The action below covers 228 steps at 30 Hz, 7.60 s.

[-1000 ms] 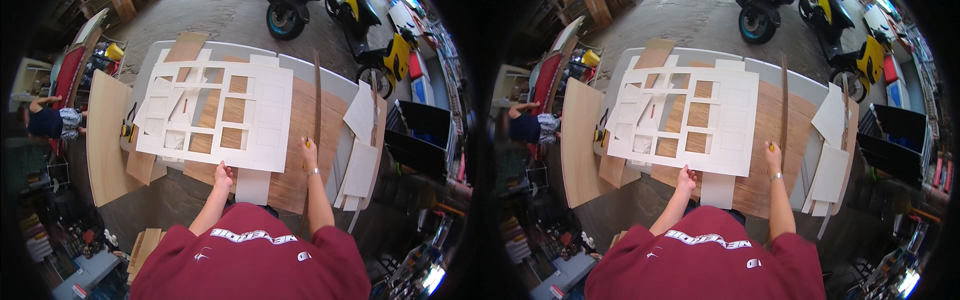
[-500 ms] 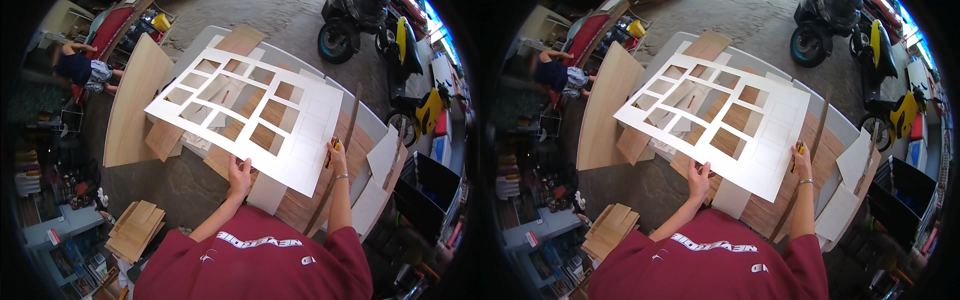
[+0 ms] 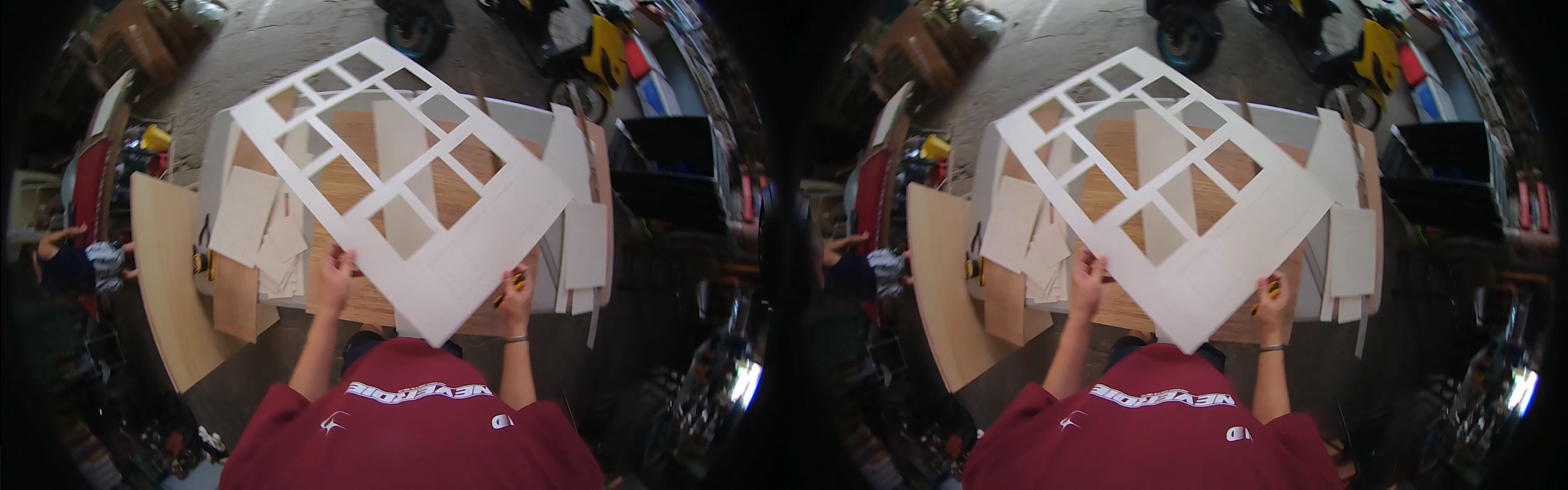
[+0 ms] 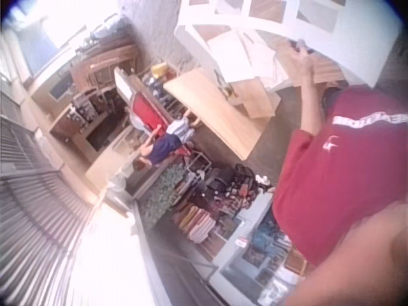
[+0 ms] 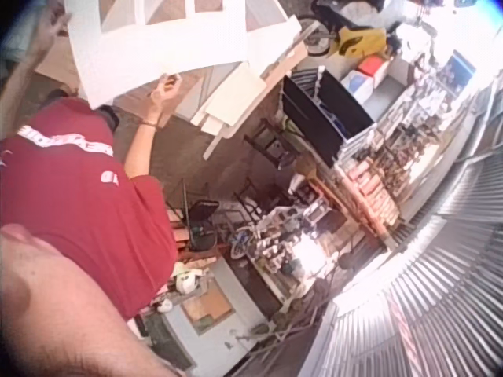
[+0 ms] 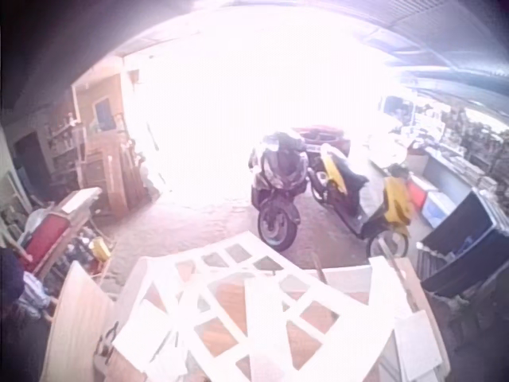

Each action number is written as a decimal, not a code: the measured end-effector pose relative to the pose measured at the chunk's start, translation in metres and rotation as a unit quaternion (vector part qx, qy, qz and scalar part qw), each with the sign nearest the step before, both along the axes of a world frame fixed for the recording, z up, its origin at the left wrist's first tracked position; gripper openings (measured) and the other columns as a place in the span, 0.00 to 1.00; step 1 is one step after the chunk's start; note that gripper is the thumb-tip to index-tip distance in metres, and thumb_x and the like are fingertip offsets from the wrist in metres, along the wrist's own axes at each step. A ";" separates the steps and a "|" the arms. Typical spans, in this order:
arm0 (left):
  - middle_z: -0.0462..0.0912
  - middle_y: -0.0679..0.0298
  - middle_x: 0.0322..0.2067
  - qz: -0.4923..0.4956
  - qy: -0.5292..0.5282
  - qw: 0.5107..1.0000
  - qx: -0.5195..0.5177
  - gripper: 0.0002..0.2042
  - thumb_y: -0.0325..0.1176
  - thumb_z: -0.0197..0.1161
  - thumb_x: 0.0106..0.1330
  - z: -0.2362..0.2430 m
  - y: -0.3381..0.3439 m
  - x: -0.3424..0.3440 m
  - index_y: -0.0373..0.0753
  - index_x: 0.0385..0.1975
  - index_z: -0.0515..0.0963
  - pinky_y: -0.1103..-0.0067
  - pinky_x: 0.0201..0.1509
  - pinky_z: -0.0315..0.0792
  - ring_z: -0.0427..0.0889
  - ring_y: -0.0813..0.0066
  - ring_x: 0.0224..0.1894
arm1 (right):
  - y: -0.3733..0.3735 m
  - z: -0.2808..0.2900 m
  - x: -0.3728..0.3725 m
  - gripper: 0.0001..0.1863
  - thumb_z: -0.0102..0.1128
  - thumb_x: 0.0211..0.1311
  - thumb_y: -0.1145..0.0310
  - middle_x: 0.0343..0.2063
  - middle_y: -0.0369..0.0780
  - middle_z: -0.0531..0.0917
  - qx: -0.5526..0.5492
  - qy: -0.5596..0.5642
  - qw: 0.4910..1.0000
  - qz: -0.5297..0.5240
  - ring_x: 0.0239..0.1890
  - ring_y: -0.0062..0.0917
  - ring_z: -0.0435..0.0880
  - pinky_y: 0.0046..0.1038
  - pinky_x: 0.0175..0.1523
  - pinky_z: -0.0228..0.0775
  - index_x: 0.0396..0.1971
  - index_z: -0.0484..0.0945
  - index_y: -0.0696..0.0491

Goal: The person handles several framed artworks, unwrapping them and placing them on a red cloth. They then move to a workbench and use a utility knife and a straight edge to cut a large white board with a grid pattern into smaller sections.

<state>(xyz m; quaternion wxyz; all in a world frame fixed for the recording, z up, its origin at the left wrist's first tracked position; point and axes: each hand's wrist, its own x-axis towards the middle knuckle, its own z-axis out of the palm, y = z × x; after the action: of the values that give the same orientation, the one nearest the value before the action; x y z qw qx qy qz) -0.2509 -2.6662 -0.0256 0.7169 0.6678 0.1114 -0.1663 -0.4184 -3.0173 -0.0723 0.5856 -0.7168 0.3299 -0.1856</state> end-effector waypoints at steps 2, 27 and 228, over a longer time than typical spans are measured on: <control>0.82 0.64 0.40 -0.026 0.024 0.999 0.017 0.07 0.26 0.54 0.75 -0.037 0.021 0.037 0.35 0.49 0.73 0.77 0.43 0.82 0.82 0.78 0.41 | 0.021 -0.014 -0.040 0.08 0.61 0.73 0.67 0.31 0.31 0.77 -0.026 0.019 0.997 0.065 0.29 0.15 0.70 0.22 0.35 0.67 0.43 0.78 0.55; 0.81 0.55 0.56 0.108 0.007 0.993 -0.040 0.22 0.21 0.47 0.76 -0.165 -0.020 0.090 0.41 0.69 0.67 0.77 0.56 0.79 0.83 0.72 0.53 | -0.110 -0.007 -0.223 0.08 0.66 0.49 0.71 0.22 0.47 0.78 -0.278 0.294 0.913 -0.048 0.28 0.45 0.80 0.41 0.34 0.69 0.27 0.77 0.58; 0.36 0.56 0.80 -0.478 -0.196 0.660 0.545 0.47 0.48 0.62 0.67 -0.152 -0.067 -0.013 0.34 0.77 0.42 0.54 0.81 0.34 0.33 0.61 0.81 | 0.166 -0.070 0.120 0.22 0.59 0.63 0.71 0.27 0.55 0.84 -0.241 0.298 0.876 0.292 0.32 0.52 0.85 0.49 0.38 0.79 0.57 0.79 0.54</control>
<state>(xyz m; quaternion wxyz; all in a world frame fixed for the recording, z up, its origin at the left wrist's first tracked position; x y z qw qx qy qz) -0.2639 -2.7327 -0.1774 0.0514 0.9175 -0.2959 -0.2606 -0.2982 -2.8515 -0.1420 0.2961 -0.9208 0.2096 0.1430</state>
